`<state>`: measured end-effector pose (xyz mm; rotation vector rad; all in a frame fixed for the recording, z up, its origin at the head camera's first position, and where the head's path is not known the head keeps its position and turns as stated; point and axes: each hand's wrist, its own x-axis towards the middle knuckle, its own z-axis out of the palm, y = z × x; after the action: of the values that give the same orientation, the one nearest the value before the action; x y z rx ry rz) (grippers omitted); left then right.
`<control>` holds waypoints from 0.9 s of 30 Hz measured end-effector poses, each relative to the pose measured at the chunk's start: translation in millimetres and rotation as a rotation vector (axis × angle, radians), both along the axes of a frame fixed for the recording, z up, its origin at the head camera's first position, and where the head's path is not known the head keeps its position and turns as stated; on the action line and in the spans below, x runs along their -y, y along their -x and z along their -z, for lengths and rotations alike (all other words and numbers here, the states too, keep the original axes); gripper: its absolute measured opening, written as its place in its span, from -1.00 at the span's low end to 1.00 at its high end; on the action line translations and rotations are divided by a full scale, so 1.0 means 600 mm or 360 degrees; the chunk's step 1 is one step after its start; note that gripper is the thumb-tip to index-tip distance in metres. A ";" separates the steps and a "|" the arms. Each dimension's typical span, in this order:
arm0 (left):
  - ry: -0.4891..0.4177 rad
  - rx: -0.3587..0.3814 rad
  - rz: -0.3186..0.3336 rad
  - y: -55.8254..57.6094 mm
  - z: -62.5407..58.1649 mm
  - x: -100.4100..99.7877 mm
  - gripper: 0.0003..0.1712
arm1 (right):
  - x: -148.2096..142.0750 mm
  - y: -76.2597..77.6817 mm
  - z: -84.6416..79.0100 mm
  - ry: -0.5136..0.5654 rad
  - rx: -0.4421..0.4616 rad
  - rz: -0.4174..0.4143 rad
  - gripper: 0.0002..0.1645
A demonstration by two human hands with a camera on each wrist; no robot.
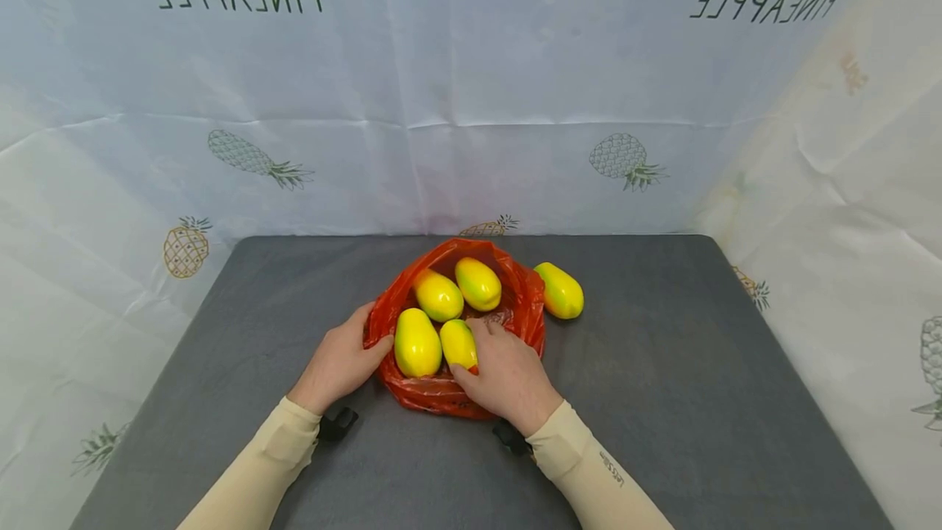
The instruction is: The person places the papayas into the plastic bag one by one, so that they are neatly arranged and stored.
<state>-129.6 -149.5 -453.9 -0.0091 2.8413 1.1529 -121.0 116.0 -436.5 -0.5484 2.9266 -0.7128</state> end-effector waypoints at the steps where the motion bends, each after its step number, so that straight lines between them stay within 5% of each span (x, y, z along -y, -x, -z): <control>1: 0.0000 0.0003 -0.0002 0.000 0.000 0.000 -0.26 | -0.001 0.000 -0.002 0.0015 0.0004 -0.0001 -0.20; 10: 0.0003 -0.0015 -0.0002 -0.001 0.004 0.000 -0.23 | -0.022 0.014 -0.044 0.0067 -0.0026 0.0018 -0.24; 18: 0.0012 -0.0027 -0.0011 -0.005 0.005 -0.001 -0.24 | -0.082 0.057 -0.080 0.0199 -0.0049 0.0159 -0.21; 27: 0.0022 -0.0011 -0.0043 -0.001 0.007 -0.005 -0.24 | -0.165 0.100 -0.073 0.0260 -0.0022 0.0385 -0.20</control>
<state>-128.9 -146.3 -457.8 -0.0445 2.8637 1.1410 -181.1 214.9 -392.9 -0.2113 2.9963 -0.9842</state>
